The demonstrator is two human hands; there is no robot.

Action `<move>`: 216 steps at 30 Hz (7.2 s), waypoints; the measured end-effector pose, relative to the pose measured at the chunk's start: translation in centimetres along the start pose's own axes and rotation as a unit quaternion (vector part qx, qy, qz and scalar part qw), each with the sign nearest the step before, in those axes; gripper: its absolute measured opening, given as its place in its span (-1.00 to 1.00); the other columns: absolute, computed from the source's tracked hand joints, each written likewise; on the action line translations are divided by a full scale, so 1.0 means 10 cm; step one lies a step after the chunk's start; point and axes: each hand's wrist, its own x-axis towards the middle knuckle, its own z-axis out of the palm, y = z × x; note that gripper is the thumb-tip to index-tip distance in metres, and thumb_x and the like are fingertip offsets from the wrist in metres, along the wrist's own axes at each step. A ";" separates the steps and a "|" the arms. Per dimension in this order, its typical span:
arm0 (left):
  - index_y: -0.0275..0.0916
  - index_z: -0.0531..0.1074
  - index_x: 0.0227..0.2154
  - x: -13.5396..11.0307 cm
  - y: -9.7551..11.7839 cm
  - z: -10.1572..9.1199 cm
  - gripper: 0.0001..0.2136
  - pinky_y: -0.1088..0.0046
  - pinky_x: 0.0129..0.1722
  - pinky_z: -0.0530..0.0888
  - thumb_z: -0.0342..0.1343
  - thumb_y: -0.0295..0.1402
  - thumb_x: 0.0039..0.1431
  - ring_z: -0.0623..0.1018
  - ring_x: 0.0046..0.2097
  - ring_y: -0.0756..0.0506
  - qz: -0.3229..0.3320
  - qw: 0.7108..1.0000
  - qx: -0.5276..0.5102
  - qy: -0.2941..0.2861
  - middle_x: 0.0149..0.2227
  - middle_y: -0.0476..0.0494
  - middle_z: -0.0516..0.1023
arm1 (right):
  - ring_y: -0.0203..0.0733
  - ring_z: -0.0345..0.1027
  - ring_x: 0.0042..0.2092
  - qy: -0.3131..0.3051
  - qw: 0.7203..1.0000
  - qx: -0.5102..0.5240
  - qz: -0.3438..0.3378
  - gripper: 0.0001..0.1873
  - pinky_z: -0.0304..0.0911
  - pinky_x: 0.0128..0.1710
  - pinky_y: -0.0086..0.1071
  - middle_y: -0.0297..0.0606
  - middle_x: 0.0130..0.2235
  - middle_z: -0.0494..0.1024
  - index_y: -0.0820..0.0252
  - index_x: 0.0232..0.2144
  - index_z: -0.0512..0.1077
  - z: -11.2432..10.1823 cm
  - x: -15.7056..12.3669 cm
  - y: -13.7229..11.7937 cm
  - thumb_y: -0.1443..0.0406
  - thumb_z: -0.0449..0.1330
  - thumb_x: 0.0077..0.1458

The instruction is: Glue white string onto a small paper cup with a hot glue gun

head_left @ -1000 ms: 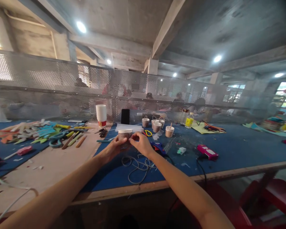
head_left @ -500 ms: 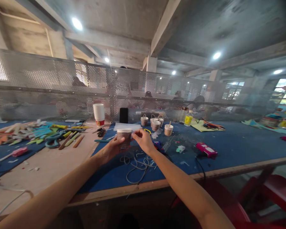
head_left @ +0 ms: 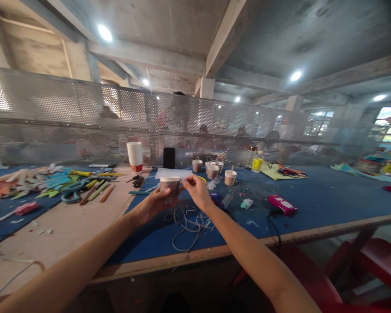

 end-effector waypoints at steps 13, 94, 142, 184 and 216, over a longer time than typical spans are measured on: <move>-0.19 0.44 0.15 -0.01 0.02 0.02 -0.57 0.26 0.03 0.48 0.19 -0.28 0.23 0.58 0.05 -0.23 -0.006 1.000 0.006 0.001 0.13 -0.27 0.56 | -0.18 0.49 -0.35 -0.002 1.000 -0.024 -0.002 -0.84 0.33 -0.26 -0.34 -0.33 -0.44 0.56 0.13 -0.42 0.41 -0.01 0.01 0.04 0.18 0.22 0.11; -0.29 0.46 0.12 0.07 -0.04 -0.06 -0.58 0.09 0.18 0.39 0.16 -0.26 0.23 0.46 0.20 -0.33 -0.025 1.000 0.008 -0.014 0.17 -0.36 0.50 | -0.25 0.46 -0.43 -0.024 0.963 0.207 0.173 -0.71 0.33 -0.25 -0.36 -0.38 -0.51 0.53 0.23 -0.48 0.47 -0.05 0.07 0.12 0.17 0.43 -0.15; -0.34 0.49 -0.01 -0.02 0.17 -0.12 -0.68 0.49 -0.56 0.54 0.19 -0.34 0.19 0.56 -0.49 -0.05 0.015 0.982 -0.156 0.105 -0.18 -0.36 0.66 | -0.30 0.48 -0.31 -0.439 0.876 0.009 0.198 -0.56 0.39 -0.41 -0.51 -0.22 -0.16 0.61 0.19 -0.04 0.49 -0.21 -0.11 -0.02 0.11 0.36 0.07; -0.31 0.54 -0.08 0.00 0.09 -0.08 -0.75 0.49 -0.48 0.53 0.20 -0.48 0.16 0.51 -0.52 0.01 -0.003 0.994 -0.086 0.068 -0.10 -0.30 0.66 | -0.39 0.40 -0.51 -0.381 0.910 0.063 0.153 -0.56 0.25 -0.50 -0.51 -0.19 -0.19 0.65 0.21 -0.10 0.46 -0.15 -0.12 -0.01 0.02 0.31 0.11; -0.37 0.47 0.00 0.03 0.06 -0.17 -0.70 0.48 -0.45 0.55 0.13 -0.43 0.23 0.56 -0.46 -0.03 -0.005 0.994 -0.105 0.014 -0.14 -0.37 0.65 | -0.26 0.38 -0.40 -0.004 0.951 -0.205 0.230 -0.62 0.21 -0.39 -0.43 -0.28 -0.42 0.54 0.23 -0.39 0.50 -1.32 -0.35 0.28 0.01 0.21 0.12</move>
